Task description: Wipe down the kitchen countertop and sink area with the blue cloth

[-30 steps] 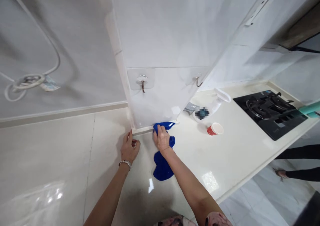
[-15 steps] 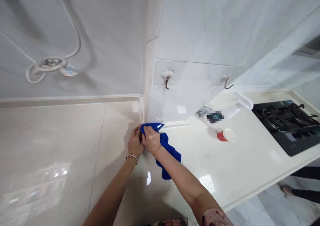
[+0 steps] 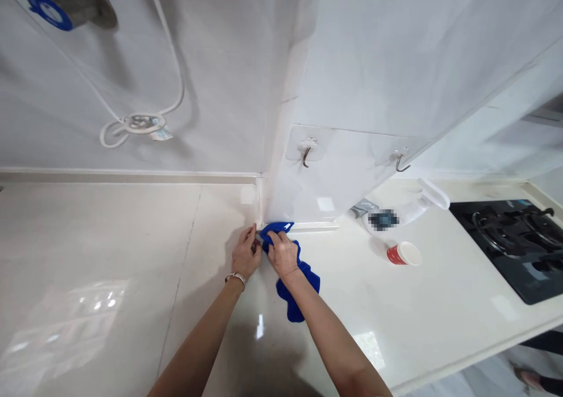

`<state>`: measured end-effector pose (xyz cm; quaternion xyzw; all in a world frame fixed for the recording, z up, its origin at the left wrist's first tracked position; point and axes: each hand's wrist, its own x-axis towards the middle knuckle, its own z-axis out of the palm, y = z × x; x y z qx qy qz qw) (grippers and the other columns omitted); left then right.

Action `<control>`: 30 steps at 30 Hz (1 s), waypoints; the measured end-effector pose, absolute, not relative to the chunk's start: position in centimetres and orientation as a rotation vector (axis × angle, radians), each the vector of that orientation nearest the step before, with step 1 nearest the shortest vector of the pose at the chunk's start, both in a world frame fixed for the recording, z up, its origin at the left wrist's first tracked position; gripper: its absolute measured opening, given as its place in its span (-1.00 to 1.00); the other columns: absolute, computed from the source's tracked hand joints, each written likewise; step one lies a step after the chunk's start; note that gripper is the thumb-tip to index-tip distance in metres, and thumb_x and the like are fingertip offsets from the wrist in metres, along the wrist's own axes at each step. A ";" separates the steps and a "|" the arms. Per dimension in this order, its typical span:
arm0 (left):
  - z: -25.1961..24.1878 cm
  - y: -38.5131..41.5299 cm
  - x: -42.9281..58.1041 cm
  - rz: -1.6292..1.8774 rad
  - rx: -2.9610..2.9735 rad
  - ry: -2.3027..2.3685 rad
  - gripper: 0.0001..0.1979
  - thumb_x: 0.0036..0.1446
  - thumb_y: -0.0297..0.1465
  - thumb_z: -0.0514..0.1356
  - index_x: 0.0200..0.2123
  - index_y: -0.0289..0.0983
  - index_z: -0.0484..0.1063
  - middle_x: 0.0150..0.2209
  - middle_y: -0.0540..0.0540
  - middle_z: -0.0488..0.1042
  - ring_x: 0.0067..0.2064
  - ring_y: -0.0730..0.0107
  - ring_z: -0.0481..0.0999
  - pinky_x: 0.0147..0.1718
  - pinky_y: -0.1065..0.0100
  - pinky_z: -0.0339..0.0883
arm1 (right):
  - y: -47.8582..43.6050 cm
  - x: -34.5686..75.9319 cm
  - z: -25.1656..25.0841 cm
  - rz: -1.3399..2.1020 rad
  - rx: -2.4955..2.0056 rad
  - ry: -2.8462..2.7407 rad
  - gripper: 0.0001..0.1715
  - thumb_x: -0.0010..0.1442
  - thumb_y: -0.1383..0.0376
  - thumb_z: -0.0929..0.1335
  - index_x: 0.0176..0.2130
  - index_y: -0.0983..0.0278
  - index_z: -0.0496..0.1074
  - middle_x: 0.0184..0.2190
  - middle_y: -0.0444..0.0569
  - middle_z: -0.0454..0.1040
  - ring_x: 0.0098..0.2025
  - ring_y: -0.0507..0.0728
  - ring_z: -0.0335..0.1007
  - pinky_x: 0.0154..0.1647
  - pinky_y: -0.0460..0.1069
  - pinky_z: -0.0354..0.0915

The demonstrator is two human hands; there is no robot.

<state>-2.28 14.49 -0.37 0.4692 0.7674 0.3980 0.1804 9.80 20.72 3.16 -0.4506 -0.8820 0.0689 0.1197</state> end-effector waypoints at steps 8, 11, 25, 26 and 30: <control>0.2 14.6 -1.9 1.035 1.267 2.192 -0.32 0.14 -0.50 0.09 0.36 -0.27 0.20 0.29 -0.27 0.34 0.10 0.19 0.52 0.04 0.19 0.51 | 20.9 9.8 2.2 0.208 -1.102 -2.469 -0.53 0.40 0.25 0.20 0.16 0.33 0.48 -0.15 0.11 0.60 -0.22 0.11 0.54 -0.24 -0.08 0.41; 0.5 14.5 -1.9 1.048 1.255 2.179 -0.30 0.12 -0.52 0.10 0.37 -0.26 0.20 0.29 -0.26 0.33 0.09 0.20 0.53 0.05 0.20 0.50 | 20.8 9.0 3.2 0.134 -1.207 -2.648 -0.49 0.39 0.25 0.22 0.24 0.34 0.41 -0.16 0.12 0.59 -0.30 0.10 0.53 -0.33 -0.08 0.36; 0.0 14.3 -1.9 1.076 1.201 2.127 -0.36 0.23 -0.32 0.14 0.38 -0.13 0.18 0.30 -0.23 0.31 0.05 0.20 0.54 -0.10 0.28 0.49 | 20.4 4.8 6.8 -0.011 -1.433 -2.829 -0.72 0.38 0.30 0.25 -0.02 0.36 0.45 -0.25 0.12 0.56 -0.33 0.11 0.53 -0.41 -0.09 0.31; 0.0 14.4 -1.9 1.059 1.192 2.139 -0.37 0.23 -0.33 0.14 0.37 -0.12 0.19 0.30 -0.22 0.31 0.05 0.21 0.54 -0.11 0.29 0.49 | 20.5 4.7 6.7 -0.018 -1.438 -2.805 -0.73 0.39 0.29 0.24 -0.06 0.36 0.46 -0.27 0.11 0.55 -0.35 0.11 0.52 -0.42 -0.09 0.29; 0.4 14.5 -1.9 1.006 1.192 2.178 -0.34 0.18 -0.35 0.20 0.36 -0.10 0.21 0.31 -0.18 0.31 0.00 0.21 0.56 -0.12 0.27 0.49 | 21.1 5.3 5.6 -0.007 -1.291 -2.732 -0.67 0.38 0.29 0.24 -0.04 0.39 0.50 -0.29 0.10 0.55 -0.36 0.10 0.49 -0.42 -0.08 0.29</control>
